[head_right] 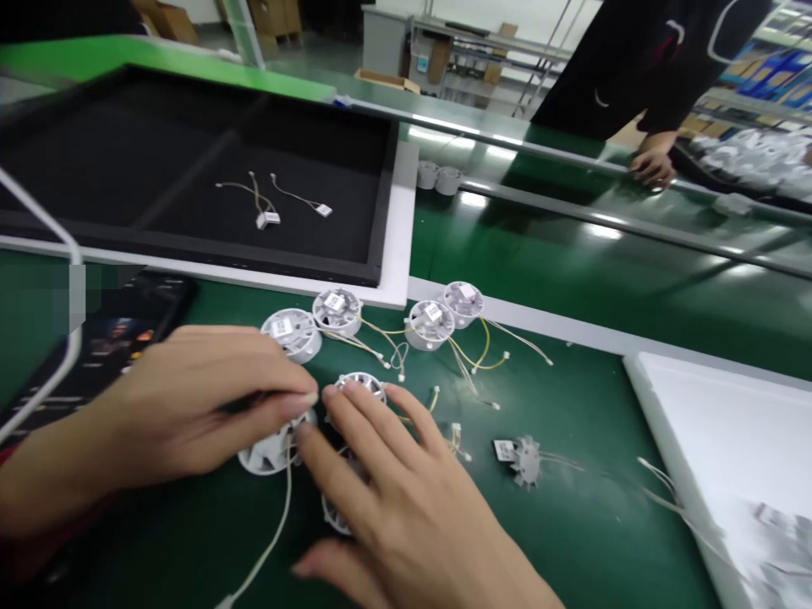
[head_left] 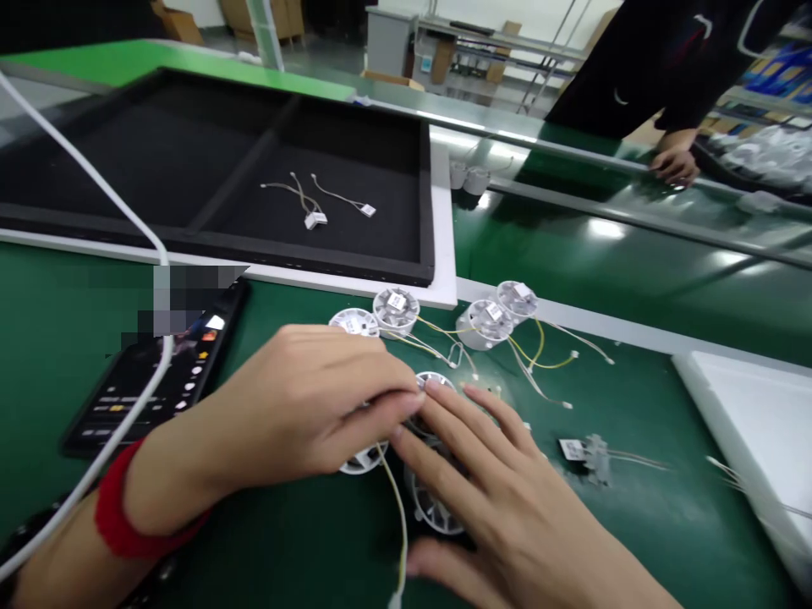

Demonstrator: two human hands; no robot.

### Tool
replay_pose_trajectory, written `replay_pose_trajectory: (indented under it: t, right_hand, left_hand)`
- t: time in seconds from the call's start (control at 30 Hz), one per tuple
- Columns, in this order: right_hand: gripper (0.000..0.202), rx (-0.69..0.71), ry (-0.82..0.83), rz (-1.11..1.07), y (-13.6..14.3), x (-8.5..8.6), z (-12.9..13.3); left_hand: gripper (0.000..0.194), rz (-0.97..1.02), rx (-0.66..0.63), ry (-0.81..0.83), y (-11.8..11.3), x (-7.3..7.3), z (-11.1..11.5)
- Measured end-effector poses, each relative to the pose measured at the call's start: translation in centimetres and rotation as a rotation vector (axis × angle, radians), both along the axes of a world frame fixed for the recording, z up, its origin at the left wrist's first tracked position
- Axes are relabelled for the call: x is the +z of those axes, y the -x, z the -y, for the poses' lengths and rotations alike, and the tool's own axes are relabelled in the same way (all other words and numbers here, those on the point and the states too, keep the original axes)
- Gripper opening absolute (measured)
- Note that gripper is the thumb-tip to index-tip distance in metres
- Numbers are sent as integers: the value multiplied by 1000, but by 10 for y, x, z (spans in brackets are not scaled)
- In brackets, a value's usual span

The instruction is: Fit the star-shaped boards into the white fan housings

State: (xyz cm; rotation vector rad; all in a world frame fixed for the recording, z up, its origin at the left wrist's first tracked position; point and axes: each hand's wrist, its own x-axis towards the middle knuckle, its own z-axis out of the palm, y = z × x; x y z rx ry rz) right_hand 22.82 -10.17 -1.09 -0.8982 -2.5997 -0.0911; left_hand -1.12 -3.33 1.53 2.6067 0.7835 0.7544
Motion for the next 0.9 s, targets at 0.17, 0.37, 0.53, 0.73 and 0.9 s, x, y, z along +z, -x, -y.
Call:
replay_pose_trajectory:
  t: [0.17, 0.37, 0.53, 0.73, 0.9]
  right_hand:
    - [39, -102, -68, 48, -10, -17, -7]
    - [31, -209, -123, -31, -10, -14, -2]
    - [26, 23, -6, -164, 13, 2, 5]
    - [20, -21, 93, -296, 8, -4, 2]
    - [15, -153, 131, -311, 8, -13, 0]
  left_hand:
    - [11, -193, -95, 207, 10, 8, -3]
    - [42, -349, -60, 427, 37, 16, -7]
    - [39, -335, -102, 515, 31, 11, -5]
    - [40, -301, -147, 505, 17, 8, -4]
    - [32, -309, -234, 562, 19, 2, -3]
